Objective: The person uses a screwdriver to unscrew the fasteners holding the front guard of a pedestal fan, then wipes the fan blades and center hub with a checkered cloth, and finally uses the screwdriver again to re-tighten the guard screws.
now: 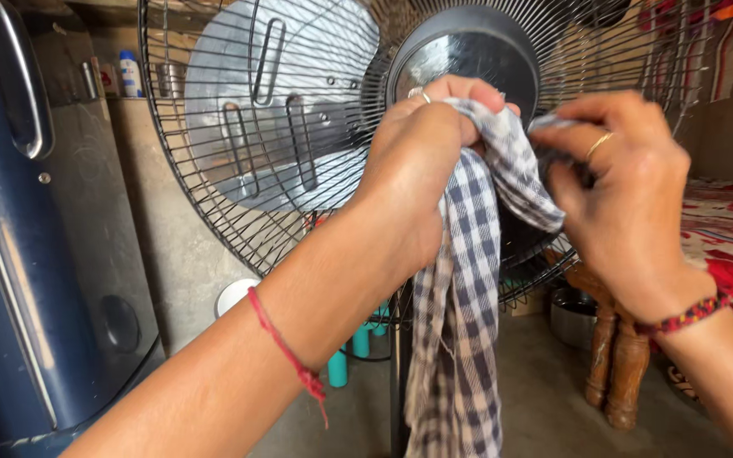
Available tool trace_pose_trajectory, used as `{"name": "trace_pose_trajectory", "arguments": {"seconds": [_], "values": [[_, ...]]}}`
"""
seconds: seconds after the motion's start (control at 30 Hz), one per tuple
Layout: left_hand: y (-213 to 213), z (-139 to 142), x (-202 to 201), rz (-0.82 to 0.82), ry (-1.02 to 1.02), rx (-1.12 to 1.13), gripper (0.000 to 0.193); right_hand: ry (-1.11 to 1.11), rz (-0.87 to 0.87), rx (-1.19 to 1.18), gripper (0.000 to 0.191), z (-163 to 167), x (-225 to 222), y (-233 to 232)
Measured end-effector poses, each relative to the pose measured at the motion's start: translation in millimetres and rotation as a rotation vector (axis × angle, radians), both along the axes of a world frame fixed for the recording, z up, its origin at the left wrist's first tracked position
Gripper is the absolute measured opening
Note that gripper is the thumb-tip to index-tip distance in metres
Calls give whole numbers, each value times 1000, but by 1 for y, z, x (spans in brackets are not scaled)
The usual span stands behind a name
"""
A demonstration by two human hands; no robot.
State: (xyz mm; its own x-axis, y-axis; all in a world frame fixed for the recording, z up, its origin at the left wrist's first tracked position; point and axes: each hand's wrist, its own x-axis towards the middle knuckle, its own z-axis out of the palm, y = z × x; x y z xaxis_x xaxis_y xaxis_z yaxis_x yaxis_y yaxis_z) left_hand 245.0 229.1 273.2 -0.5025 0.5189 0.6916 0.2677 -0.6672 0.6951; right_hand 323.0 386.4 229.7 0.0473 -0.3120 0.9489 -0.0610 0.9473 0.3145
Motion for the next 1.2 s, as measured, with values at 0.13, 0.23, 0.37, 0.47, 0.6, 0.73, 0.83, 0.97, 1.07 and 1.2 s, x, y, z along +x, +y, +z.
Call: {"name": "trace_pose_trajectory", "arguments": {"seconds": [0.13,0.23,0.37,0.47,0.6,0.73,0.83,0.97,1.07,1.2], "values": [[-4,1,-3,51,35,-90,29,-151,18,65,25,-15,-2,-9],[-4,-2,-3,26,78,-169,28,-213,-18,24,30,-7,4,-3],[-4,-7,-1,4,99,-200,27,-131,-51,-58,25,12,12,9],[-11,-7,2,38,116,-173,25,-125,-13,-72,27,7,9,6],[-28,-10,10,-42,75,-217,25,-215,167,-109,40,-23,-1,-14],[-31,-13,15,203,250,-127,23,-360,292,-98,41,-34,-4,-22],[-32,-17,12,648,492,-122,21,-288,169,-166,32,-23,1,-10],[-31,-32,8,950,890,85,19,-144,110,-346,29,-8,6,7],[-30,-44,9,1004,952,-34,25,-83,114,-277,27,-19,-1,-1],[-27,-50,12,1007,973,-82,28,-188,211,-194,30,-46,-14,-25]]}}
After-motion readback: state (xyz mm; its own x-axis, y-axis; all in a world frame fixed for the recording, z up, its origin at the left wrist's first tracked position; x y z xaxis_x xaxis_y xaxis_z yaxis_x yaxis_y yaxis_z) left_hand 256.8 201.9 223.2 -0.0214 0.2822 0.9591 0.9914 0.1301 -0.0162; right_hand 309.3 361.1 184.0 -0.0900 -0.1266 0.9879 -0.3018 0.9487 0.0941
